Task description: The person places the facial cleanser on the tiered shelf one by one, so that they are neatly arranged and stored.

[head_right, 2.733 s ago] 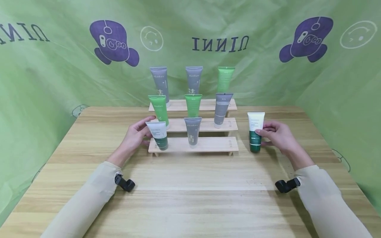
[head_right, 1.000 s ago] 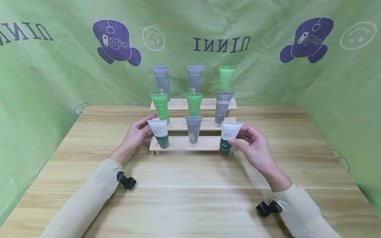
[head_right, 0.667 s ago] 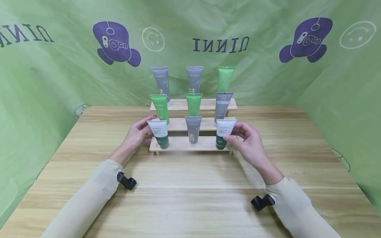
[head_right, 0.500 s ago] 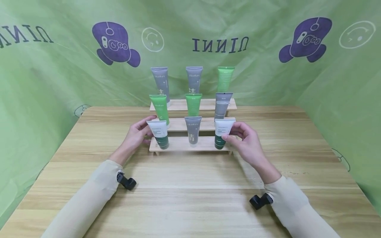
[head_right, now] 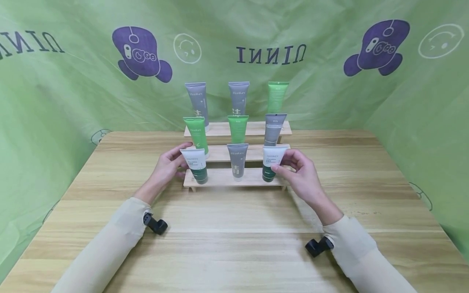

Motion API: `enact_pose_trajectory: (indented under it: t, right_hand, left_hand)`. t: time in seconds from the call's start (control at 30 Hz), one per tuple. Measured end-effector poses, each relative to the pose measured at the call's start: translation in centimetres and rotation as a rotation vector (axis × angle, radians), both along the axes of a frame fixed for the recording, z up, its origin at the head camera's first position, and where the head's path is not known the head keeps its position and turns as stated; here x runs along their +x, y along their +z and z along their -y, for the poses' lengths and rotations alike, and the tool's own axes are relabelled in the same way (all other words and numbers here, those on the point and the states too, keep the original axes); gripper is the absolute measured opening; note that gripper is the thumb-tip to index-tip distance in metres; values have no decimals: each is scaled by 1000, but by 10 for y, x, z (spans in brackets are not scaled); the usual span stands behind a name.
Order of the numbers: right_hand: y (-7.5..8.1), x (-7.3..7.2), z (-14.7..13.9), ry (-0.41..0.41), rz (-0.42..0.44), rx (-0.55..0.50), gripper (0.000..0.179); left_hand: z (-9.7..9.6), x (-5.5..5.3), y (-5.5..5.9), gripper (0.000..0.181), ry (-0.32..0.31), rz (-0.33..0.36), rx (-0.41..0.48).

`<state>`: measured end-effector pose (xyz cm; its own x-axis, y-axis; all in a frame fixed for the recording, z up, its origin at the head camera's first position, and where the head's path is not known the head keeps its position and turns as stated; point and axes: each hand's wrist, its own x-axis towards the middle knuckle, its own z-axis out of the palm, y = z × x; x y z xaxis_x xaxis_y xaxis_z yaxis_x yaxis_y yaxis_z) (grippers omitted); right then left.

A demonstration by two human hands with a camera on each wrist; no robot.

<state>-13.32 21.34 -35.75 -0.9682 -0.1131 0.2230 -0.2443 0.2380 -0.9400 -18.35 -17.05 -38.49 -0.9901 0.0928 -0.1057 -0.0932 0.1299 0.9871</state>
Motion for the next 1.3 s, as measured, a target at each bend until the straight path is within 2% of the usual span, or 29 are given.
enact_pose_trajectory:
  t: [0.53, 0.8, 0.93, 1.2, 1.3]
  right_hand:
    - [1, -1, -1, 3, 48, 15, 34]
    - [-8, 9, -15, 25, 15, -132, 33]
    - [-11, 18, -28, 29, 2, -165, 32]
    - [-18, 35, -57, -11, 17, -99, 29]
    - [-21, 39, -71, -37, 1, -18, 29]
  left_hand:
    - [0, -3, -1, 45, -2, -5, -5]
    - [-2, -4, -4, 45, -4, 7, -7]
    - [-4, -5, -4, 45, -5, 2, 2]
    - [-2, -3, -5, 45, 4, -15, 18]
    - [-1, -2, -6, 45, 13, -11, 31]
